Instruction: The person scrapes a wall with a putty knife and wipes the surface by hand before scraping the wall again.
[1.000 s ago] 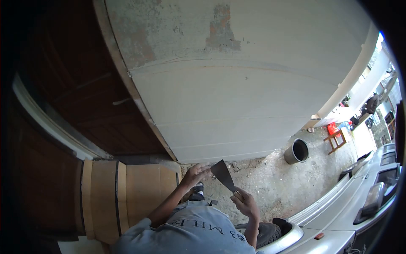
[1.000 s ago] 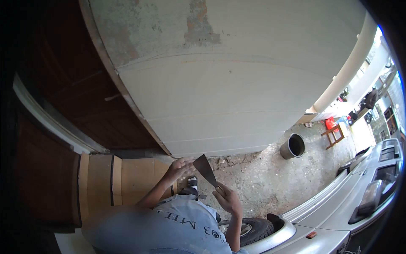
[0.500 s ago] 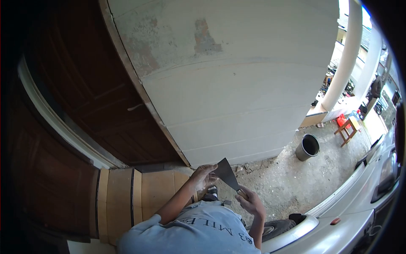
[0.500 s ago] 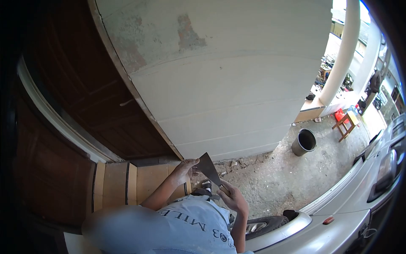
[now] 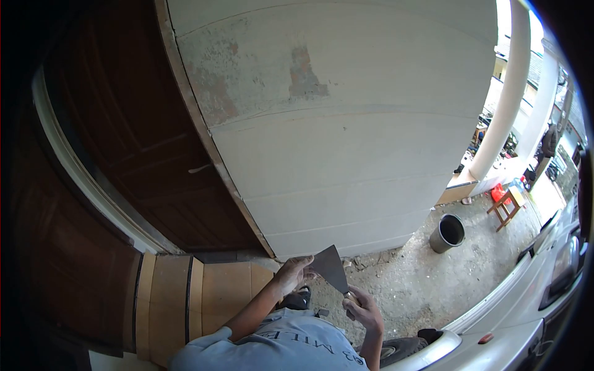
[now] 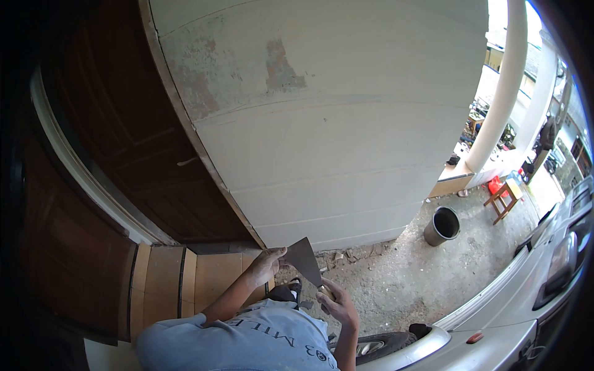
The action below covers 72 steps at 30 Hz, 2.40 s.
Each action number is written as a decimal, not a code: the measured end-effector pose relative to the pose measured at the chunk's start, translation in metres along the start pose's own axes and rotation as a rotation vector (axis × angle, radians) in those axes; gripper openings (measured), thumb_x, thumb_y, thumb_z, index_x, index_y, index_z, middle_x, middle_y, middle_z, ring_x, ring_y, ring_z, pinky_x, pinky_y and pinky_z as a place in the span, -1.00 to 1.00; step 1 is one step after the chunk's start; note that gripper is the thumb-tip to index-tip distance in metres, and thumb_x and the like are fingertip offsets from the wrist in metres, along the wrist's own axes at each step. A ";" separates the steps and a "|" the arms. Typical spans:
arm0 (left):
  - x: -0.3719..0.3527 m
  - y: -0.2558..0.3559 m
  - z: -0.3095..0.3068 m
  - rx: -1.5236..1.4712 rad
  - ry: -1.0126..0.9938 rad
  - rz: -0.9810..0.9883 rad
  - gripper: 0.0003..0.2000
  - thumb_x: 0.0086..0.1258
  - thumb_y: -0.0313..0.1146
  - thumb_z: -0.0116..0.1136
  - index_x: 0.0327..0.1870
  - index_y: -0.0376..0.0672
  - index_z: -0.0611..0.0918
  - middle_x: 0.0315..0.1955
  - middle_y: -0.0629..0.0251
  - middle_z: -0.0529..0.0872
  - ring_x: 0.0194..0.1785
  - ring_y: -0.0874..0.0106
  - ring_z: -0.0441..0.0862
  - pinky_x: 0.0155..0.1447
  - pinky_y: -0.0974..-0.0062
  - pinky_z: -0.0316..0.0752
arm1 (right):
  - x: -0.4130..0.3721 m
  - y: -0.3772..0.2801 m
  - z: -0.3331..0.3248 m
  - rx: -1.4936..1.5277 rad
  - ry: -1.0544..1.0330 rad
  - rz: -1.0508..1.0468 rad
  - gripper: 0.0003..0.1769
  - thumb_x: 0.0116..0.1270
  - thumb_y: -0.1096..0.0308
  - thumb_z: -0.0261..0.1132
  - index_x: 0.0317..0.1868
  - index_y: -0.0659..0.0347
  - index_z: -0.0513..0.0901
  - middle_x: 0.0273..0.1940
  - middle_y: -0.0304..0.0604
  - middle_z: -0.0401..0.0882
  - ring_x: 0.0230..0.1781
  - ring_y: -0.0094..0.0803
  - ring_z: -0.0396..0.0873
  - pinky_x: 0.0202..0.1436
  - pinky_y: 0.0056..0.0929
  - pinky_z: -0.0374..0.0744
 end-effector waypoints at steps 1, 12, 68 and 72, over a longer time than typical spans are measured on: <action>-0.001 0.001 -0.004 0.062 0.039 -0.004 -0.87 0.32 -0.23 0.14 -0.24 -0.03 0.60 -0.30 0.41 0.68 -0.24 0.50 0.63 -0.13 0.50 0.49 | 0.001 0.002 0.001 0.007 -0.001 0.021 -0.51 0.25 0.43 0.21 0.19 0.38 0.38 -0.55 -0.40 0.31 -0.67 -0.68 0.26 -0.64 -0.68 0.26; 0.047 0.080 -0.044 0.455 0.086 0.171 -0.85 0.27 -0.30 0.19 -0.27 -0.15 0.69 -0.40 0.45 0.66 -0.30 0.68 0.53 -0.19 0.64 0.43 | 0.074 -0.017 0.034 0.206 -0.119 0.068 -0.41 0.29 0.38 0.18 0.31 0.28 0.23 -0.48 -0.38 0.32 -0.59 -0.66 0.31 -0.59 -0.67 0.28; 0.139 0.377 0.092 2.051 -0.165 1.839 -0.84 0.19 -0.19 0.21 -0.34 -0.06 0.64 -0.27 0.43 0.67 -0.05 0.45 0.61 -0.05 0.45 0.52 | 0.329 -0.208 0.088 0.626 -0.250 -0.357 -0.25 0.31 0.31 0.03 0.42 0.17 -0.15 -0.34 -0.08 0.33 -0.76 -0.55 0.30 -0.78 -0.66 0.28; 0.139 0.374 0.084 1.973 -0.101 1.874 -0.85 0.16 -0.21 0.24 -0.33 -0.04 0.64 -0.25 0.48 0.66 -0.02 0.47 0.59 -0.01 0.45 0.51 | 0.324 -0.216 0.087 0.667 -0.287 -0.374 -0.20 0.32 0.34 0.06 0.45 0.03 -0.20 -0.25 -0.06 0.37 -0.65 -0.54 0.33 -0.63 -0.64 0.32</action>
Point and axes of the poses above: each hand's wrist, its own x-axis towards the middle knuckle, its own z-axis out of the palm, y = z × x, the point moved 10 cm from there along x, towards the middle knuckle
